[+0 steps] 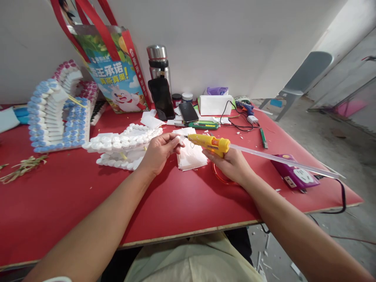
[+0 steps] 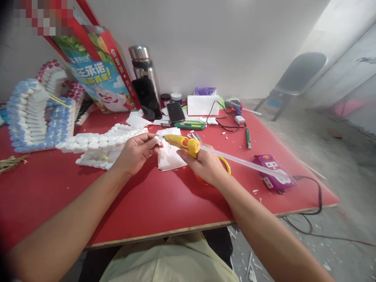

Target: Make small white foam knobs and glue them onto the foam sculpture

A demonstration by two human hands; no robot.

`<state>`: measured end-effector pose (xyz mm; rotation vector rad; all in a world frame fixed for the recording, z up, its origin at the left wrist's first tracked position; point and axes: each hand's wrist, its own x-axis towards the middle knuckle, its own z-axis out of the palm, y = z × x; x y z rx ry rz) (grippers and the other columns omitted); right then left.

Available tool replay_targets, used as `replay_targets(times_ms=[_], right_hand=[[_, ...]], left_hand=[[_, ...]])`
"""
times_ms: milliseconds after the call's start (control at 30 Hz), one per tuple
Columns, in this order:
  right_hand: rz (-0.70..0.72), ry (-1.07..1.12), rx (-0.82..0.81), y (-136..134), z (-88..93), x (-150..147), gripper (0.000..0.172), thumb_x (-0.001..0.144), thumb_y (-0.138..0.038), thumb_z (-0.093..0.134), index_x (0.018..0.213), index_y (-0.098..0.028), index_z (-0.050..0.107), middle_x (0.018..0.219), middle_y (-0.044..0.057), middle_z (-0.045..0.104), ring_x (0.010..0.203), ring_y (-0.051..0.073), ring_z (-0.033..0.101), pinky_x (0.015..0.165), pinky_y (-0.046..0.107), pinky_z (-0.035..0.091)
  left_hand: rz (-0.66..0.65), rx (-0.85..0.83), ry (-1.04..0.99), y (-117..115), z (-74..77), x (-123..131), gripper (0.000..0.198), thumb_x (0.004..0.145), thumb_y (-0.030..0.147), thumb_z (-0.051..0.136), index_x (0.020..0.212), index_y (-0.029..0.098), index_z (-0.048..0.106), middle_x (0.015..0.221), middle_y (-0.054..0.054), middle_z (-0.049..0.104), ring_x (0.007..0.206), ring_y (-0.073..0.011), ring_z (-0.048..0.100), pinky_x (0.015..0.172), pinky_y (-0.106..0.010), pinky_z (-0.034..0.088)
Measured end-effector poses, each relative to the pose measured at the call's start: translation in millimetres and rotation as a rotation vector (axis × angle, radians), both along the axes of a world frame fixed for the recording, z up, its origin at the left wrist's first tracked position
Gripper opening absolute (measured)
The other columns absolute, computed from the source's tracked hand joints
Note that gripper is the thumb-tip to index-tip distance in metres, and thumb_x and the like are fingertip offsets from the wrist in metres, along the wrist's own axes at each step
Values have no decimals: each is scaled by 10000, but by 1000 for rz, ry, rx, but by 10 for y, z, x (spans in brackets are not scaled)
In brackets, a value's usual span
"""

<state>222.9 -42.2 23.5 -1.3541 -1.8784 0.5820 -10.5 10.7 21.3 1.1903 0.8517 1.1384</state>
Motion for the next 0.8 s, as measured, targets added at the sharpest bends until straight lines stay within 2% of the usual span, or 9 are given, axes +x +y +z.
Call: replay_targets(times_ms=[267,433,533,633,733,800], right_hand=[[-48,-2,-46,14,-4,2,406,945,-560,551,878,-186,695,750,46,662,666,193,583,595,303,426],[-120,47,-36,50,-12,91,435,917,-571,580,714,-188,609,600,-3,515,541,135,436,514,282,315],[-196,109,-41,83,28,273,452,899,-564,607,653,-189,554,552,-23,452,514,115,382,493,274,289],[-318,112,-78,108,39,550,461,863,-548,653,604,-182,545,573,2,522,546,128,456,522,274,344],[-479,143,-119,116,-51,837,442,810,-588,695,691,-166,636,649,41,621,602,165,547,546,281,402],[-548,142,-131,119,-163,986,449,785,-611,709,743,-168,652,629,21,601,557,154,506,513,281,381]], left_hand=[[-15,-5,-19,-2,-15,-1,221,800,336,793,896,145,737,815,-46,705,630,-104,578,687,-266,495],[-9,-12,-40,-2,6,-1,211,801,332,800,871,142,740,814,-49,708,631,-97,583,679,-254,499],[-28,-14,-44,-9,11,-6,199,814,326,797,886,149,743,832,-51,721,639,-93,593,685,-246,507],[-49,13,-36,-36,16,5,198,813,323,803,921,168,744,860,-47,737,669,-104,628,715,-260,527],[-53,20,-36,-72,26,31,221,796,324,821,942,181,737,888,-50,755,704,-123,664,751,-288,547],[-54,11,-41,-90,33,47,242,781,332,833,940,179,733,899,-58,761,722,-134,680,764,-301,554]])
